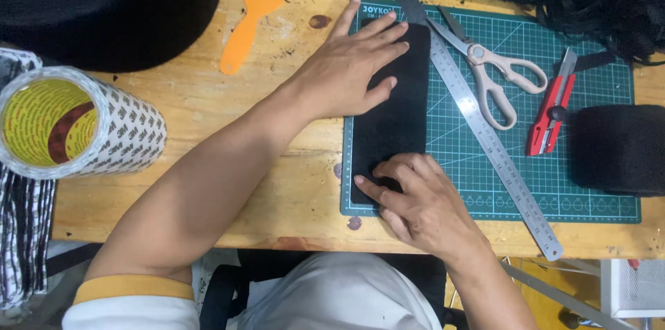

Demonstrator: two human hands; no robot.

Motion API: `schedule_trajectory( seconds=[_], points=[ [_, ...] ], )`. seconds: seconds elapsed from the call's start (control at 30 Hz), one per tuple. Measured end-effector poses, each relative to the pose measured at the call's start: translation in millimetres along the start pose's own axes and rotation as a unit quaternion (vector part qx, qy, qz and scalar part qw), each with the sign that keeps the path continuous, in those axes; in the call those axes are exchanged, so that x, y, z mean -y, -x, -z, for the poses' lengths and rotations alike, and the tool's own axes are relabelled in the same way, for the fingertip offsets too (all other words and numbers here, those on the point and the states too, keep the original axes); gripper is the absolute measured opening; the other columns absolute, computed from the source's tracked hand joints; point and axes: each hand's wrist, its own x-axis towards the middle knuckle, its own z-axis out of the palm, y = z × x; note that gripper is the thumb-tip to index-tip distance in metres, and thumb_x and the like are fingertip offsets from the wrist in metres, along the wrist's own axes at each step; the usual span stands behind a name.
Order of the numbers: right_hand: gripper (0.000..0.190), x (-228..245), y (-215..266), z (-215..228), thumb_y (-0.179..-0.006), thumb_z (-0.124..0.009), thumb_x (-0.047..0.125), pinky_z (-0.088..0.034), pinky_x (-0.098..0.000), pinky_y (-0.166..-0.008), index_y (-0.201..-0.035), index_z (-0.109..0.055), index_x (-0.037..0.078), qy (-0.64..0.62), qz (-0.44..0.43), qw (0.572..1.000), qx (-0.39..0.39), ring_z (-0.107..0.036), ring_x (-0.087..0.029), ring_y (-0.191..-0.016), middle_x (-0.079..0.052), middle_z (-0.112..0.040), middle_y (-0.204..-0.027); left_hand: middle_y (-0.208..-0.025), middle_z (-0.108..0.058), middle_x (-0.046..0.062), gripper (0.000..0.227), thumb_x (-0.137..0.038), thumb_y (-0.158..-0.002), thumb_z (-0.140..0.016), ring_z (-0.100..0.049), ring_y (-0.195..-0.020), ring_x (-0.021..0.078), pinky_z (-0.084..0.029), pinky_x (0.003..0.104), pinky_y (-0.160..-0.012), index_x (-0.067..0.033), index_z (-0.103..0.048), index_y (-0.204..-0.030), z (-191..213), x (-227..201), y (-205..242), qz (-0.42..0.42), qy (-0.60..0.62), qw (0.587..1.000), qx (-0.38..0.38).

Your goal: Measuring, cutting, and smoothing black fabric strips on a cutting mat using a ruler, scissors, and a scraper.

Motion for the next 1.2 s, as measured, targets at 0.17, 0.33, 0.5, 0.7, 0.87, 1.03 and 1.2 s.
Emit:
schedule_trajectory(
  seconds=[0.17, 0.33, 0.5, 0.7, 0.87, 1.03, 1.2],
  points=[
    [0.034, -2, 2, -2, -0.101, -0.052, 0.018, -0.047, -0.0453, -0.087, -0.130, -0.068, 0.009, 0.004, 0.001, 1.000, 0.014, -0.059, -0.032, -0.106, -0.011, -0.060, -0.109, -0.157, -0.047, 0.018, 0.060, -0.040, -0.100, -0.055, -0.032, -0.152, 0.0290, 0.004, 0.060, -0.123, -0.0006, -0.053, -0.145, 5, -1, 2, -0.005, 0.010, 1.000, -0.006],
    [0.032, 1, -3, 0, -0.098, -0.053, 0.012, -0.049, -0.0425, -0.085, -0.125, -0.070, 0.007, 0.002, 0.000, 1.000, -0.009, -0.060, -0.031, -0.102, -0.010, -0.061, -0.106, -0.158, -0.045, 0.018, 0.058, -0.041, -0.101, -0.053, -0.030, -0.153, 0.0280, 0.004, 0.061, -0.123, 0.0012, -0.056, -0.141, 5, -4, 3, -0.007, -0.008, 1.000, -0.001],
    [0.032, 6, -14, 24, -0.098, -0.056, 0.008, -0.053, -0.0416, -0.090, -0.126, -0.066, 0.000, -0.072, -0.015, 0.996, 0.044, -0.063, -0.032, -0.102, -0.015, -0.063, -0.108, -0.145, -0.050, 0.019, 0.056, -0.042, -0.095, -0.063, -0.041, -0.139, 0.0347, -0.023, 0.058, -0.117, -0.0028, -0.064, -0.135, 5, -11, 5, -0.006, -0.086, 0.996, -0.038],
    [0.018, -21, -56, 67, -0.097, -0.063, 0.011, -0.055, -0.0435, -0.073, -0.109, -0.073, 0.001, 0.046, -0.064, 0.996, 0.035, -0.067, -0.032, -0.090, -0.013, -0.068, -0.105, -0.136, -0.055, 0.016, 0.058, -0.044, -0.093, -0.066, -0.047, -0.130, 0.0328, -0.032, 0.053, -0.108, -0.0029, -0.065, -0.133, 3, -8, 6, -0.009, -0.079, 0.995, -0.056],
    [0.022, -44, -57, 37, -0.098, -0.066, 0.030, -0.052, -0.0441, -0.070, -0.100, -0.066, 0.008, 0.023, -0.082, 0.995, 0.047, -0.064, -0.032, -0.088, -0.011, -0.065, -0.098, -0.137, -0.056, 0.013, 0.058, -0.044, -0.090, -0.070, -0.047, -0.131, 0.0319, -0.032, 0.054, -0.108, -0.0059, -0.065, -0.134, 5, -6, 6, -0.007, -0.046, 0.997, -0.059],
    [0.036, -53, -51, 21, -0.097, -0.069, 0.040, -0.049, -0.0439, -0.077, -0.100, -0.060, 0.006, 0.024, -0.062, 0.996, 0.062, -0.059, -0.032, -0.081, -0.012, -0.060, -0.097, -0.137, -0.056, 0.013, 0.055, -0.041, -0.095, -0.066, -0.047, -0.130, 0.0294, -0.030, 0.051, -0.110, -0.0041, -0.062, -0.137, 11, -4, 9, -0.005, -0.031, 0.998, -0.053],
    [0.038, -53, -49, 18, -0.097, -0.066, 0.046, -0.047, -0.0464, -0.082, -0.101, -0.061, 0.008, 0.041, -0.091, 0.991, 0.084, -0.058, -0.034, -0.088, -0.013, -0.062, -0.099, -0.142, -0.052, 0.018, 0.062, -0.043, -0.095, -0.070, -0.047, -0.133, 0.0357, -0.030, 0.054, -0.111, -0.0050, -0.056, -0.141, 10, 3, 10, 0.015, -0.036, 0.996, -0.076]
  ],
)
